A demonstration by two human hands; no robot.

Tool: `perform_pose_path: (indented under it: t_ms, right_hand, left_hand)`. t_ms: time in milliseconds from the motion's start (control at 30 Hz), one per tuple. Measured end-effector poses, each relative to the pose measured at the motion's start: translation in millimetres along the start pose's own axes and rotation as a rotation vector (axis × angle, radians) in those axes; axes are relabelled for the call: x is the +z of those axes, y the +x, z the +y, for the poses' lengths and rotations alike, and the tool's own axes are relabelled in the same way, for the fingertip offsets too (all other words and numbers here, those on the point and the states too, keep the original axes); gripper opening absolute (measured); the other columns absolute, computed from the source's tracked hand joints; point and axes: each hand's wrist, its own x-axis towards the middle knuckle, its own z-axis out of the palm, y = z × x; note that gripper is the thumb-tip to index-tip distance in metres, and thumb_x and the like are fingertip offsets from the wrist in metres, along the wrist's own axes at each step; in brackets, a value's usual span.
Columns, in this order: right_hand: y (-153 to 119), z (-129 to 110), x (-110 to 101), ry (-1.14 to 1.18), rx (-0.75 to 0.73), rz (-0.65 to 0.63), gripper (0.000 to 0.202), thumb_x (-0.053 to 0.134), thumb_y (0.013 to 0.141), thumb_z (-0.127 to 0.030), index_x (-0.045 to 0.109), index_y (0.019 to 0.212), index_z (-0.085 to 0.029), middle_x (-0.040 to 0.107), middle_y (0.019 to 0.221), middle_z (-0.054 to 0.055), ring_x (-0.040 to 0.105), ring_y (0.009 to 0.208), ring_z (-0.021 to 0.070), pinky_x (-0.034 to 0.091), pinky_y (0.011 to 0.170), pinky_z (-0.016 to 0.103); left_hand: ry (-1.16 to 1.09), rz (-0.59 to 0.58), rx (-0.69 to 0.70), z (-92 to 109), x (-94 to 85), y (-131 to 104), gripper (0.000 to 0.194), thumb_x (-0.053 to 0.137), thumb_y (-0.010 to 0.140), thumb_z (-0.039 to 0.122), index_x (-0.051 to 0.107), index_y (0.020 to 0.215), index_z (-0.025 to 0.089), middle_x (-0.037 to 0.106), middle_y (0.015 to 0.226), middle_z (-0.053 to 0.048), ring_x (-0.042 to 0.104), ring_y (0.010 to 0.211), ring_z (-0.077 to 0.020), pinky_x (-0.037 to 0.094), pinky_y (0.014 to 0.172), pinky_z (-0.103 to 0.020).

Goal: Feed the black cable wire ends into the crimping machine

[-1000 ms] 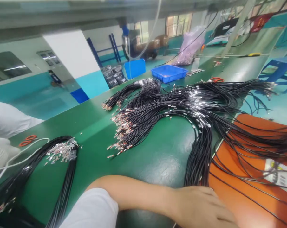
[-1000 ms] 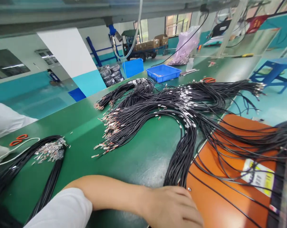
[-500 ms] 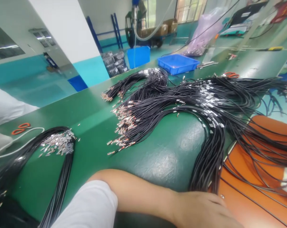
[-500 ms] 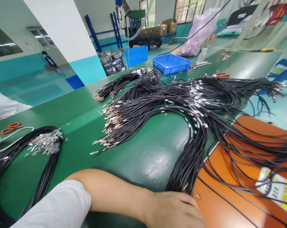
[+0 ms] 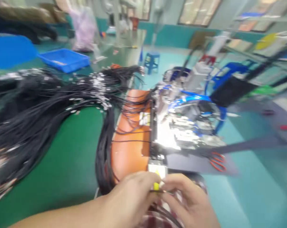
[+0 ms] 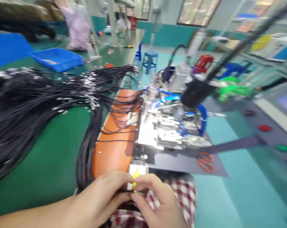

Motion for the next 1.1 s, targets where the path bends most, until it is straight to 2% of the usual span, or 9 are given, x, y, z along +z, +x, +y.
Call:
perform_pose_path:
  t_ms: [133, 267, 367, 533, 667, 733, 800, 967, 1100]
  right_hand:
    - [4, -2, -22, 0.193, 0.159, 0.045, 0.023, 0.062, 0.079, -0.014, 0.059, 0.1, -0.024, 0.067, 0.083, 0.0, 0.063, 0.073, 0.014, 0.052, 0.068, 0.024]
    - [5, 5, -26, 0.247, 0.238, 0.061, 0.014, 0.062, 0.078, -0.013, 0.063, 0.09, -0.021, 0.067, 0.079, -0.001, 0.061, 0.072, 0.0131, 0.049, 0.069, 0.023]
    - [7, 8, -24, 0.253, 0.245, 0.076, 0.005, 0.062, 0.078, -0.015, 0.064, 0.079, -0.019, 0.064, 0.072, -0.001, 0.058, 0.066, 0.0126, 0.047, 0.063, 0.022]
    - [12, 7, -25, 0.273, 0.254, 0.087, 0.005, 0.06, 0.08, -0.017, 0.062, 0.075, -0.018, 0.061, 0.067, -0.002, 0.057, 0.061, 0.0134, 0.045, 0.058, 0.024]
    - [14, 6, -29, 0.26, 0.195, 0.133, 0.004, 0.061, 0.081, -0.019, 0.062, 0.078, -0.019, 0.062, 0.07, -0.001, 0.056, 0.065, 0.0136, 0.045, 0.062, 0.025]
    - [14, 7, -30, 0.311, 0.204, 0.17, 0.005, 0.06, 0.082, -0.021, 0.062, 0.087, -0.02, 0.063, 0.077, 0.0, 0.057, 0.07, 0.0142, 0.046, 0.067, 0.026]
    - [15, 9, -29, 0.404, 0.243, 0.186, 0.011, 0.06, 0.082, -0.023, 0.061, 0.093, -0.021, 0.063, 0.081, 0.0, 0.058, 0.072, 0.0143, 0.048, 0.068, 0.026]
    - [23, 7, -25, 0.558, 0.287, 0.177, 0.007, 0.058, 0.084, -0.025, 0.06, 0.089, -0.02, 0.065, 0.08, 0.0, 0.059, 0.066, 0.0125, 0.049, 0.066, 0.025]
    - [37, 1, -19, 0.598, 0.272, 0.182, 0.013, 0.061, 0.081, -0.031, 0.061, 0.086, -0.019, 0.066, 0.077, 0.001, 0.06, 0.064, 0.0129, 0.05, 0.064, 0.025]
  left_hand:
    - [-0.155, -0.027, -0.096, -6, 16.8, 20, 0.016, 0.036, 0.094, 0.022, 0.052, 0.097, 0.022, 0.061, 0.088, 0.0, 0.057, 0.079, -0.0129, 0.043, 0.07, -0.023]
    - [-0.169, -0.036, -0.121, -19, 27.5, 23, 0.014, 0.039, 0.094, 0.024, 0.052, 0.094, 0.023, 0.057, 0.083, 0.002, 0.054, 0.074, -0.0117, 0.042, 0.068, -0.022]
    - [-0.151, -0.041, -0.126, -18, 26.9, 24, 0.014, 0.04, 0.093, 0.025, 0.053, 0.093, 0.022, 0.057, 0.083, 0.002, 0.054, 0.074, -0.0119, 0.042, 0.067, -0.022]
    - [-0.126, -0.088, -0.158, 3, 16.3, 36, 0.015, 0.044, 0.091, 0.029, 0.056, 0.097, 0.022, 0.06, 0.09, -0.001, 0.057, 0.084, -0.0151, 0.044, 0.074, -0.024]
    - [-0.304, -0.145, -0.262, 8, 12.0, 48, 0.022, 0.044, 0.091, 0.032, 0.062, 0.086, 0.021, 0.058, 0.068, 0.002, 0.055, 0.062, -0.0118, 0.044, 0.056, -0.02]
    - [-0.407, -0.094, -0.296, 5, 12.8, 53, 0.02, 0.051, 0.087, 0.032, 0.066, 0.083, 0.02, 0.061, 0.064, 0.002, 0.055, 0.055, -0.0112, 0.044, 0.051, -0.019]
    - [-0.425, 0.014, -0.3, 1, 14.3, 55, 0.014, 0.059, 0.082, 0.029, 0.07, 0.081, 0.02, 0.068, 0.069, 0.0, 0.06, 0.059, -0.0135, 0.048, 0.054, -0.02]
    - [-0.173, 0.285, -0.192, -9, 16.0, 55, 0.01, 0.065, 0.078, 0.023, 0.073, 0.084, 0.023, 0.074, 0.083, -0.002, 0.068, 0.075, -0.0177, 0.052, 0.069, -0.023]
    - [-0.034, 0.35, -0.112, -15, 14.7, 55, 0.015, 0.062, 0.08, 0.021, 0.073, 0.089, 0.024, 0.074, 0.087, -0.001, 0.068, 0.076, -0.0169, 0.052, 0.069, -0.023]
